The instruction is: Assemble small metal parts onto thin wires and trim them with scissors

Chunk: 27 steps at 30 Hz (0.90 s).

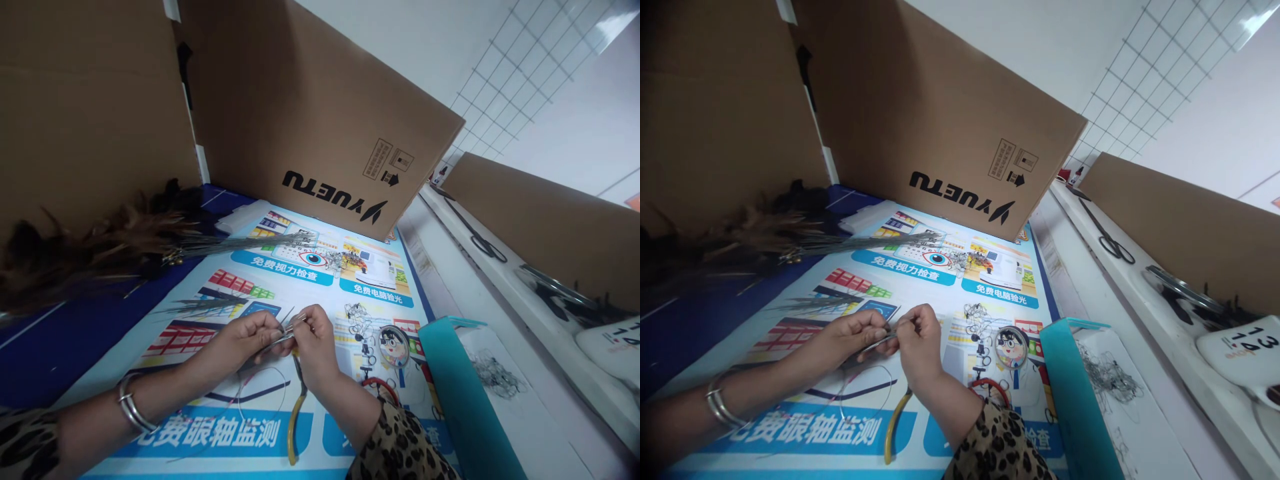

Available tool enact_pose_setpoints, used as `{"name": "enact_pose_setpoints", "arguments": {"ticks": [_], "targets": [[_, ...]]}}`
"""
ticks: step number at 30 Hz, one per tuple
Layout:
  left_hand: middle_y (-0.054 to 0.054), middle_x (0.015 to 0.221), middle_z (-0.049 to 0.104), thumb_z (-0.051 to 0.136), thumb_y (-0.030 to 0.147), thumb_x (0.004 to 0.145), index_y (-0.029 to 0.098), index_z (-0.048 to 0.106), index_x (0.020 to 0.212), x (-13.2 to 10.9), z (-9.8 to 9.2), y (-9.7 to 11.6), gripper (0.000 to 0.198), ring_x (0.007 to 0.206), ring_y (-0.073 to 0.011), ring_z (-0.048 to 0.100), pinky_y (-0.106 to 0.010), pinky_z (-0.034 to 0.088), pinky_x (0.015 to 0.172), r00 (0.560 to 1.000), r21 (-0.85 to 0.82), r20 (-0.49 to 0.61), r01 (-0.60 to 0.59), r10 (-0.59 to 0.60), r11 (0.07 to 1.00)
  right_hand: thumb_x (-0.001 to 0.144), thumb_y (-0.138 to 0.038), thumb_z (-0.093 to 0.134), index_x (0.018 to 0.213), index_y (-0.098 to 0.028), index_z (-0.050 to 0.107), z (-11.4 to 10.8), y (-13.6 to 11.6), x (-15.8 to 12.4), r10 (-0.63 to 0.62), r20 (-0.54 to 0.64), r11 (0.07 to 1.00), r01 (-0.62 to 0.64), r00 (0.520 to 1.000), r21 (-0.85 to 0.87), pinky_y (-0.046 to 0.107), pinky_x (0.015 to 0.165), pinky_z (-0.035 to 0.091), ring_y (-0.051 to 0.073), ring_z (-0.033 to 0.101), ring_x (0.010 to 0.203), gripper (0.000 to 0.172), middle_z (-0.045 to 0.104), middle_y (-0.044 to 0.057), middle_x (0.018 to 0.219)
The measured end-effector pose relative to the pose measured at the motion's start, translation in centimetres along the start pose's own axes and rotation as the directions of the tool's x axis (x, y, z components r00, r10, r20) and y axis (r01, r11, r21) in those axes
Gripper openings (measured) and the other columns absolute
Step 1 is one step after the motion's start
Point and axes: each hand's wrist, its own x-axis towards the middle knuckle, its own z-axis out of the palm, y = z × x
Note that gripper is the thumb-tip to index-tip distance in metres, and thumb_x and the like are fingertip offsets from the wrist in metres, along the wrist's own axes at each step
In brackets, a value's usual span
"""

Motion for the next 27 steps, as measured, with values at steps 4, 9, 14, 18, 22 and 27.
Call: {"name": "enact_pose_setpoints", "arguments": {"ticks": [4, 9, 14, 18, 22, 27], "targets": [[0.003, 0.057, 0.057, 0.067, 0.056, 0.082, 0.019, 0.058, 0.077, 0.0, 0.0, -0.1, 0.039, 0.039, -0.0076, 0.039, -0.019, 0.032, 0.036, 1.0, -0.012, 0.021, -0.005, 0.005, 1.0, 0.077, -0.023, 0.059, 0.077, -0.022, 0.047, 0.0, 0.3, 0.1, -0.001, -0.026, 1.0, 0.001, 1.0, 0.008, 0.018, 0.041, 0.041, 0.007, 0.052, 0.037, 0.011, 0.053, -0.011, 0.055], [0.003, 0.06, 0.058, 0.065, 0.057, 0.085, 0.019, 0.056, 0.079, 0.1, 0.1, -0.6, 0.039, 0.039, -0.0066, 0.036, -0.019, 0.031, 0.035, 0.998, -0.098, 0.056, 0.012, -0.007, 0.995, 0.077, -0.024, 0.06, 0.078, -0.022, 0.048, 0.2, 0.7, 0.2, 0.029, -0.036, 0.999, -0.028, 0.999, 0.035, 0.018, 0.039, 0.042, 0.008, 0.051, 0.037, 0.012, 0.051, -0.012, 0.054], [0.006, 0.054, 0.052, 0.067, 0.058, 0.083, 0.019, 0.055, 0.078, -0.2, 0.6, -0.2, 0.041, 0.039, -0.0062, 0.034, -0.017, 0.029, 0.034, 0.998, -0.149, 0.051, 0.039, -0.032, 0.988, 0.077, -0.025, 0.06, 0.082, -0.022, 0.049, 0.2, 0.7, 0.2, 0.05, -0.055, 0.998, -0.049, 0.997, 0.027, 0.019, 0.04, 0.043, 0.009, 0.052, 0.038, 0.012, 0.053, -0.011, 0.058], [0.008, 0.049, 0.048, 0.068, 0.061, 0.081, 0.019, 0.054, 0.077, -0.5, 0.9, 0.5, 0.045, 0.037, -0.0058, 0.033, -0.017, 0.028, 0.033, 0.997, -0.15, 0.038, 0.075, -0.071, 0.986, 0.077, -0.025, 0.061, 0.081, -0.022, 0.051, 0.1, 0.7, 0.2, 0.055, -0.056, 0.998, -0.055, 0.997, 0.007, 0.018, 0.041, 0.043, 0.008, 0.052, 0.039, 0.012, 0.053, -0.01, 0.059], [0.008, 0.048, 0.046, 0.068, 0.061, 0.082, 0.018, 0.053, 0.076, -0.6, 0.9, 0.5, 0.045, 0.037, -0.0054, 0.031, -0.017, 0.026, 0.034, 0.995, -0.163, 0.055, 0.089, -0.081, 0.983, 0.08, -0.031, 0.063, 0.081, -0.021, 0.055, 0.1, 0.7, 0.2, 0.037, -0.062, 0.999, -0.039, 0.997, -0.025, 0.018, 0.041, 0.043, 0.009, 0.053, 0.042, 0.014, 0.055, -0.008, 0.06], [0.006, 0.053, 0.051, 0.067, 0.053, 0.086, 0.018, 0.053, 0.076, -0.7, 0.8, 0.2, 0.04, 0.041, -0.0053, 0.033, -0.016, 0.025, 0.038, 0.994, -0.212, 0.086, 0.078, -0.061, 0.974, 0.08, -0.038, 0.067, 0.08, -0.021, 0.058, 0.0, 0.8, 0.3, 0.028, -0.06, 0.999, -0.03, 0.998, -0.044, 0.019, 0.041, 0.043, 0.01, 0.053, 0.044, 0.019, 0.055, -0.007, 0.059]]}}
